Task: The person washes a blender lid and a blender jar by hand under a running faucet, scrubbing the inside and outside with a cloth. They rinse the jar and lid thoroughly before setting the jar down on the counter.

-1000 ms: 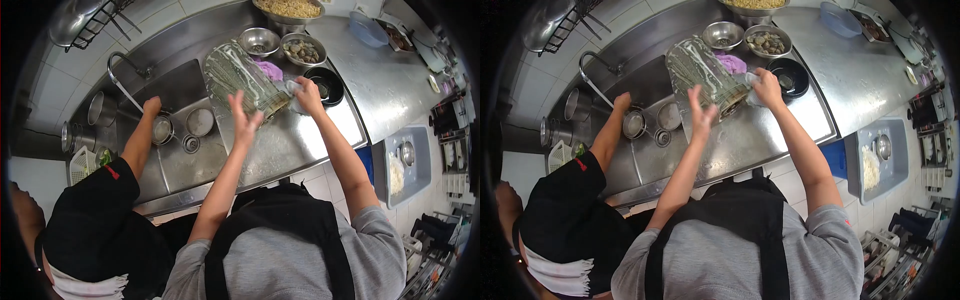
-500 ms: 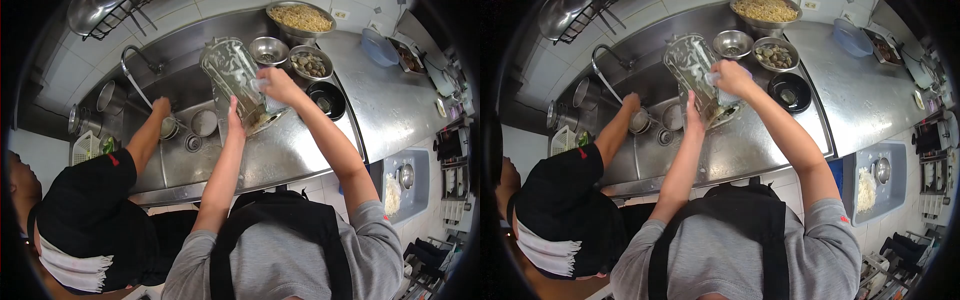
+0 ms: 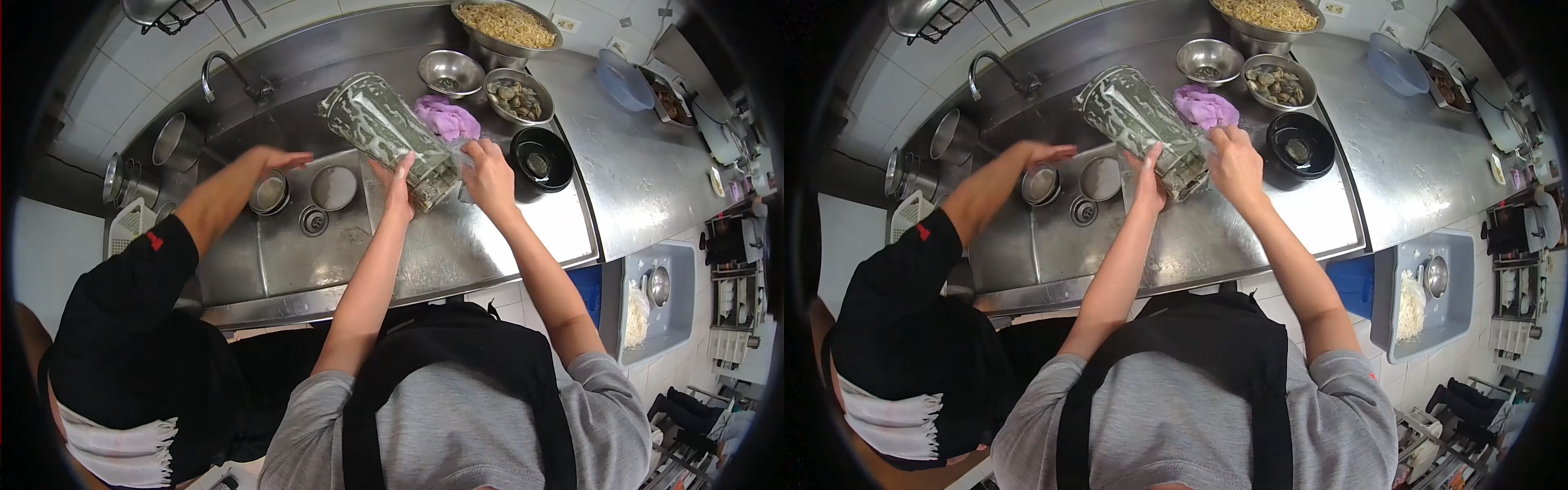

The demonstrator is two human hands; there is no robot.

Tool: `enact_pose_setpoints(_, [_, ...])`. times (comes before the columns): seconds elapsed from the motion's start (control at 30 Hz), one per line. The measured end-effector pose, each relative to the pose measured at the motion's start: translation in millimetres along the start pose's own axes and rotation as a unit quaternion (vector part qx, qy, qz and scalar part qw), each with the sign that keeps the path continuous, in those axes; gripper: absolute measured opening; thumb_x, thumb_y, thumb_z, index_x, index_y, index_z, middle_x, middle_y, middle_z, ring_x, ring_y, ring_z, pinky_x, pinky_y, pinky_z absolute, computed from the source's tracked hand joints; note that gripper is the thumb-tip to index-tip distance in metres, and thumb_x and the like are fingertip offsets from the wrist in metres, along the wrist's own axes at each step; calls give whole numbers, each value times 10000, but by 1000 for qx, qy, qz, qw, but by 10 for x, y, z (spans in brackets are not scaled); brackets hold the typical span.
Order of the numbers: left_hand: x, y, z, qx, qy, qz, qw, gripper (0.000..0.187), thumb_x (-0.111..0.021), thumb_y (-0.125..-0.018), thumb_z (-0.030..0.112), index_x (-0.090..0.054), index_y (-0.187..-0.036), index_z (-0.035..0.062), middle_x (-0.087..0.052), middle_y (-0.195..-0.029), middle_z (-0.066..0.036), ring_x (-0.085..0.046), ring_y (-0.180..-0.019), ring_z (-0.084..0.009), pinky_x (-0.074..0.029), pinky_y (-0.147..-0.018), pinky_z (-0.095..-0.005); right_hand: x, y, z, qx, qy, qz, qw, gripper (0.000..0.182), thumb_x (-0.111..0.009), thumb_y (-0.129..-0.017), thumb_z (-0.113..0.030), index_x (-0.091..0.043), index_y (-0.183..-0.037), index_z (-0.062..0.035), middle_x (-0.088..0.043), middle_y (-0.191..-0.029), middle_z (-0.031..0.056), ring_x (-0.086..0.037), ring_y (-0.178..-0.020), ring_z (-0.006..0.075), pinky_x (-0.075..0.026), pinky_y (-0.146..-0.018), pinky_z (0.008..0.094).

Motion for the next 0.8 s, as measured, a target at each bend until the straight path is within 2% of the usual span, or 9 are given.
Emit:
enact_pose_setpoints(0.07, [-8,-32,-17,2,3,15,1000,1144,-728,-605,224,135,-1354,165,-127,-1391,-134,-227,-1247,-271,-276,-974,-410,-129,59,-272,38,105,-30,993,167,-588,-648,-78,-568,-814,-70,-544,-807,78,-552,-775,266,-463,-632,359])
enact_pose_setpoints(0.17, [-78,-72,133,-91,-10,-13,996,1149,-727,-594,192,133,-1353,128,-132,-1392,-127,-221,-1249,-275,-270,-980,-380,-351,340,-817,165,94,-120,974,78,-570,-626,-85,-561,-701,-68,-548,-747,67,-549,-740,251,-480,-615,345])
enact_pose_setpoints(0.3, [-14,-33,14,-75,-21,91,993,1108,-678,-632,125,169,-1346,168,-170,-1379,-122,-308,-1198,-267,-314,-959,-369,-13,21,-179,-1,54,-5,999,64,-562,-665,-116,-553,-691,-58,-551,-727,90,-570,-696,251,-485,-575,354])
enact_pose_setpoints(0.43, [-173,48,181,-103,52,61,992,1117,-679,-616,45,162,-1345,135,-95,-1407,-131,-248,-1243,-264,-202,-1029,-370,-310,161,-578,135,111,-104,979,76,-567,-658,-117,-559,-700,-55,-567,-734,92,-581,-678,244,-484,-554,356])
enact_pose_setpoints(0.47, [-176,63,203,-94,31,75,992,1107,-672,-622,48,162,-1345,137,-87,-1407,-135,-245,-1244,-267,-200,-1030,-367,-287,60,-518,134,112,-105,979,76,-567,-658,-117,-559,-700,-55,-567,-734,92,-581,-678,244,-484,-554,356])
enact_pose_setpoints(0.53, [-144,115,176,-74,-13,105,992,1088,-659,-636,55,161,-1346,140,-72,-1405,-144,-240,-1247,-271,-198,-1031,-361,-62,-273,11,9,153,-29,988,41,-550,-661,-105,-542,-674,-67,-560,-713,94,-581,-684,247,-484,-555,362])
enact_pose_setpoints(0.6, [-146,111,195,-86,-16,100,991,1085,-658,-641,62,164,-1345,139,-67,-1405,-147,-239,-1246,-273,-198,-1031,-360,35,-301,-15,25,134,9,991,33,-549,-658,-99,-544,-673,-70,-564,-712,98,-582,-668,255,-483,-540,362])
enact_pose_setpoints(0.73, [-170,32,254,-136,-5,56,989,1070,-654,-656,70,165,-1343,119,-51,-1403,-160,-234,-1248,-274,-196,-1032,-348,-208,-71,-430,146,115,-84,979,110,-568,-642,-102,-584,-737,-49,-588,-754,102,-591,-684,266,-488,-565,360])
enact_pose_setpoints(0.8, [-227,140,273,-108,-18,77,991,1069,-657,-654,61,159,-1343,108,-48,-1402,-164,-232,-1248,-274,-199,-1032,-342,-72,-298,-34,29,132,-54,989,100,-559,-645,-96,-583,-731,-53,-589,-748,104,-594,-705,273,-490,-591,362])
Point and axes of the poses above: each hand's wrist, its own y-axis away from the middle knuckle, its own x-axis out of the back of the hand, z = x × y, the point moved 9 cm from there along -y, towards the middle knuckle
